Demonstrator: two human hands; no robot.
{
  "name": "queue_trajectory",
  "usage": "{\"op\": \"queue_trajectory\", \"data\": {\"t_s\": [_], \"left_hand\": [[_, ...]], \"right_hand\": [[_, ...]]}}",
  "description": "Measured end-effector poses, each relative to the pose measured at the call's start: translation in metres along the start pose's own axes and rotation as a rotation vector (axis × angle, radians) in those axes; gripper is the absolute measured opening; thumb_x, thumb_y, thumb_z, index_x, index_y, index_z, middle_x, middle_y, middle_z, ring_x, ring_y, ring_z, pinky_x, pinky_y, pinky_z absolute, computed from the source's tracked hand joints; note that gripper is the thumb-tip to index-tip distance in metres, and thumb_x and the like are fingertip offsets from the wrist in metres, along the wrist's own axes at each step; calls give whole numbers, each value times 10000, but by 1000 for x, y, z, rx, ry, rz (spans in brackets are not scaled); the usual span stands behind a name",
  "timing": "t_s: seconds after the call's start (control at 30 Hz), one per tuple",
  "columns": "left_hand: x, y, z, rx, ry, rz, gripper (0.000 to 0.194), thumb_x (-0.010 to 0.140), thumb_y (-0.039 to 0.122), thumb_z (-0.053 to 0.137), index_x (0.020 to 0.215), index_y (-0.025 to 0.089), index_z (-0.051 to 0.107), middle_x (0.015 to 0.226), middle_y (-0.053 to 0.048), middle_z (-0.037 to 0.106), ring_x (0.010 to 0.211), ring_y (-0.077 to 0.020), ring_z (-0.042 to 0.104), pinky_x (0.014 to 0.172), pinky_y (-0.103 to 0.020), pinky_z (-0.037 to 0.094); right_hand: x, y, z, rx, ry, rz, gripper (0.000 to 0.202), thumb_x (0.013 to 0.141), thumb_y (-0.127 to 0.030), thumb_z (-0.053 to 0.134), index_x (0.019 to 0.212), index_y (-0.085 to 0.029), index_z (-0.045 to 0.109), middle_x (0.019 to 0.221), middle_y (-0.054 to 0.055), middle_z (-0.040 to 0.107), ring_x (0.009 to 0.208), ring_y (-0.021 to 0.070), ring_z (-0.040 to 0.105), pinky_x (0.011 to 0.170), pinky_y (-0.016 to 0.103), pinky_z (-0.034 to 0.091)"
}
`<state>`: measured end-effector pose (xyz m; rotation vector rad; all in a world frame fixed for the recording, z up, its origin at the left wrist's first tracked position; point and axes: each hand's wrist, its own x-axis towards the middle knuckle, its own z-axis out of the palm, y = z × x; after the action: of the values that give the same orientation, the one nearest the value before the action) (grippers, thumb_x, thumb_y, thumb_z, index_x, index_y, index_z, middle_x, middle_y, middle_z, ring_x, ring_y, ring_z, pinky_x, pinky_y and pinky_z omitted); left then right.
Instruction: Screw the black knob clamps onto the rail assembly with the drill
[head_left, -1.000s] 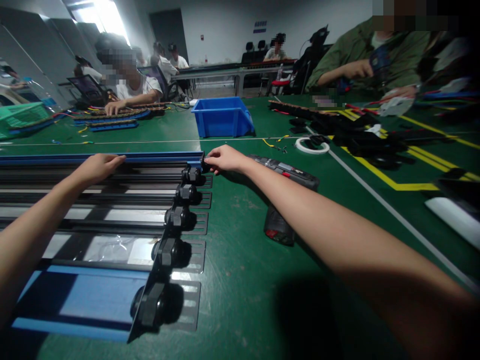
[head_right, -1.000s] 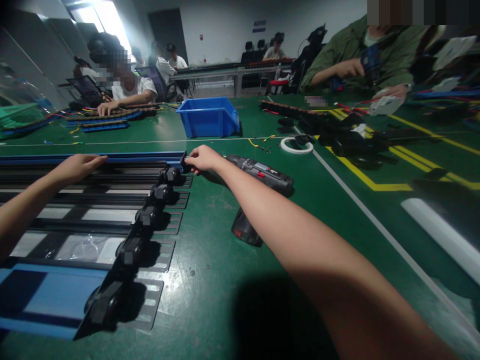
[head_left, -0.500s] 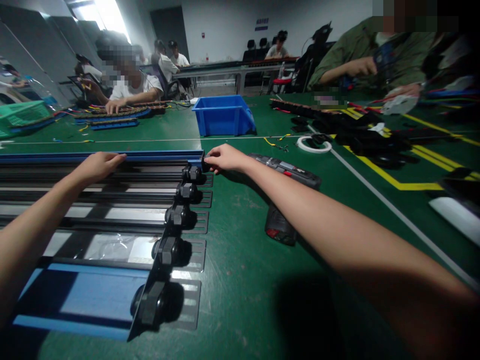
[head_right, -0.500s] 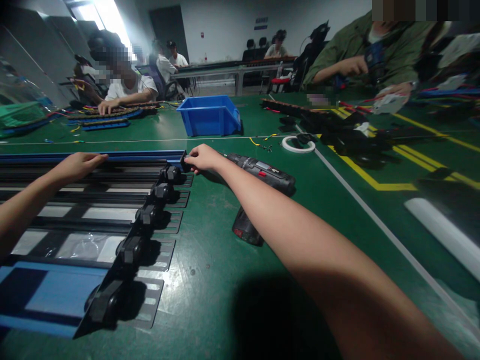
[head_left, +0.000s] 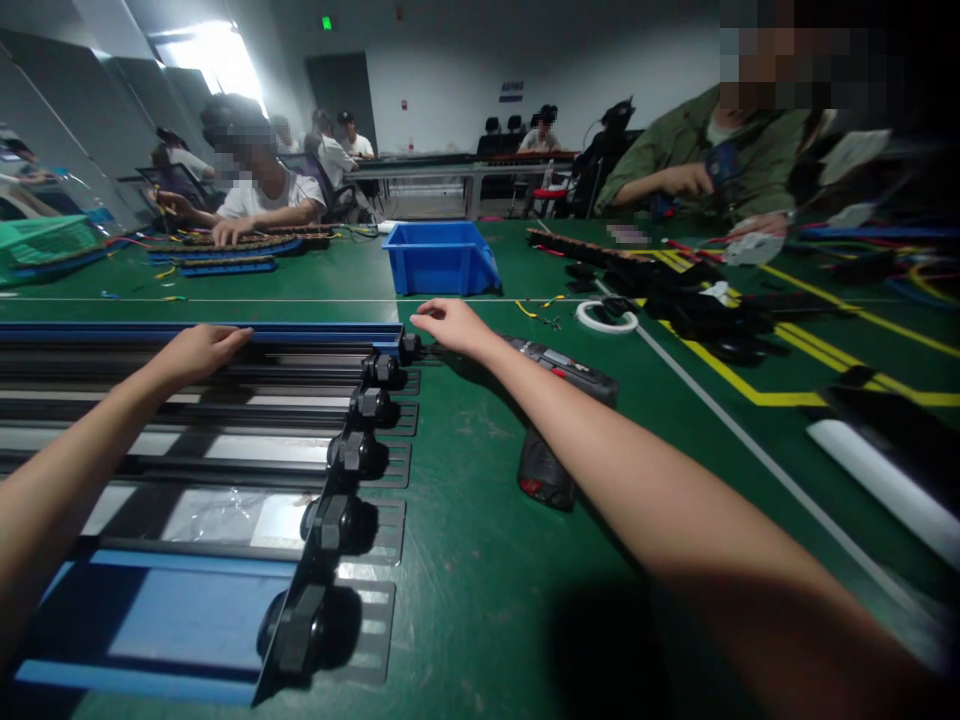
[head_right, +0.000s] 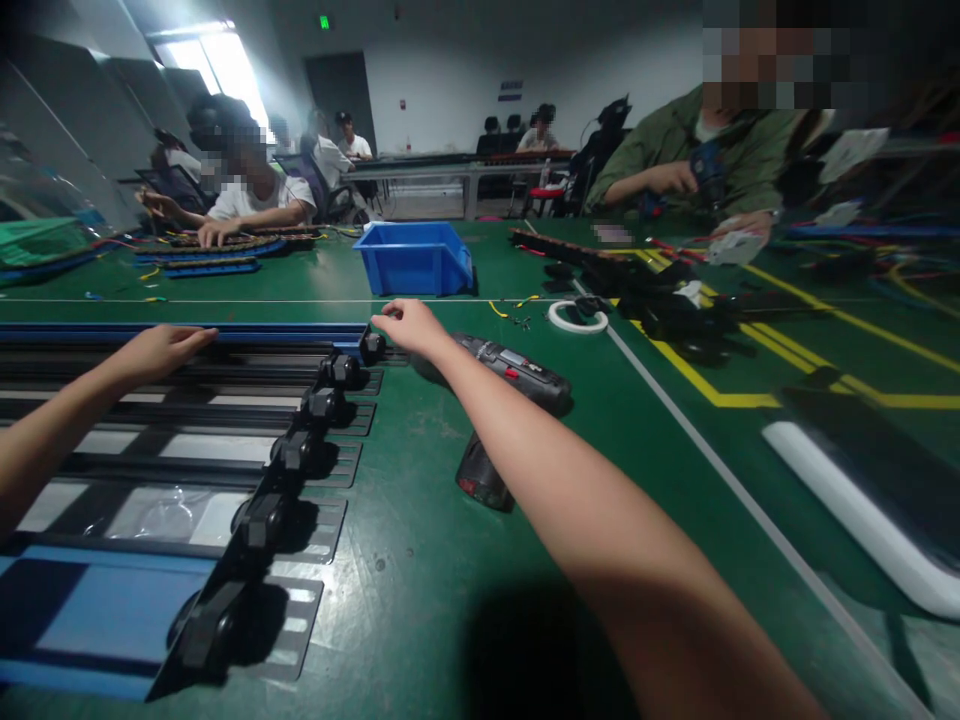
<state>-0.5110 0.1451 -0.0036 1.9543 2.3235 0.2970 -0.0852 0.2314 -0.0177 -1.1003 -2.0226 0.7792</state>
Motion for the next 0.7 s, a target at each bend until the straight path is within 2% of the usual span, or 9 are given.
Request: {"op": "queue_trajectory", "data": {"t_s": [0.17, 0.23, 0.3, 0.33, 0.47, 0.53, 0.6, 0.7], "left_hand": [[0, 0, 5, 43, 22, 28, 651, 937, 644, 368, 1059, 103, 708, 864, -31, 713, 773, -160, 540, 746, -203, 373], [1, -1, 7, 36, 30, 58, 666, 930, 664, 347, 1036, 114, 707, 857, -42, 705, 780, -178, 558, 743, -220, 379], [2, -2, 9, 20, 28, 69, 677, 911, 696, 332, 962, 137, 710, 795, -51, 688, 754, -208, 578, 706, -244, 379], [2, -3, 9, 9, 28, 65, 673, 901, 706, 332, 926, 150, 709, 766, -55, 681, 736, -221, 586, 687, -256, 377], [5, -4, 11, -24, 41, 54, 634, 867, 711, 351, 870, 189, 711, 734, -69, 683, 721, -254, 614, 661, -280, 376], [5, -4, 12, -30, 53, 60, 621, 856, 704, 359, 874, 196, 716, 739, -72, 687, 736, -262, 622, 665, -284, 379], [5, -4, 12, -31, 54, 60, 618, 854, 700, 354, 868, 198, 716, 735, -73, 686, 739, -266, 623, 664, -286, 378], [4, -2, 11, -27, 42, 49, 627, 856, 701, 335, 833, 199, 709, 727, -78, 681, 740, -269, 623, 664, -288, 379]], "right_hand": [[3, -5, -3, 12, 238, -107, 204, 894, -218, 595, 1010, -111, 725, 994, 92, 753, 911, 175, 669, 858, 288, 497], [4, -3, -16, -35, 313, -148, 223, 900, -230, 566, 1010, -127, 730, 948, 76, 755, 855, 176, 668, 817, 289, 502], [2, 9, -42, -177, 336, -159, 222, 892, -252, 566, 977, -148, 743, 912, 67, 753, 815, 180, 661, 801, 292, 494], [0, 18, -59, -274, 322, -117, 203, 873, -248, 584, 946, -156, 749, 895, 68, 753, 801, 186, 658, 786, 292, 488], [-13, 74, -132, -624, 253, 279, 160, 788, -226, 673, 900, -143, 753, 904, 129, 751, 809, 228, 664, 741, 301, 478], [-23, 101, -156, -692, 204, 382, 176, 792, -245, 687, 919, -142, 751, 911, 140, 749, 815, 239, 668, 731, 307, 479], [-33, 120, -166, -700, 180, 404, 183, 805, -274, 690, 908, -139, 757, 896, 145, 749, 809, 250, 671, 715, 317, 479], [-44, 136, -161, -684, 159, 395, 221, 823, -337, 687, 939, -165, 765, 921, 121, 753, 815, 236, 673, 704, 303, 473]]}}
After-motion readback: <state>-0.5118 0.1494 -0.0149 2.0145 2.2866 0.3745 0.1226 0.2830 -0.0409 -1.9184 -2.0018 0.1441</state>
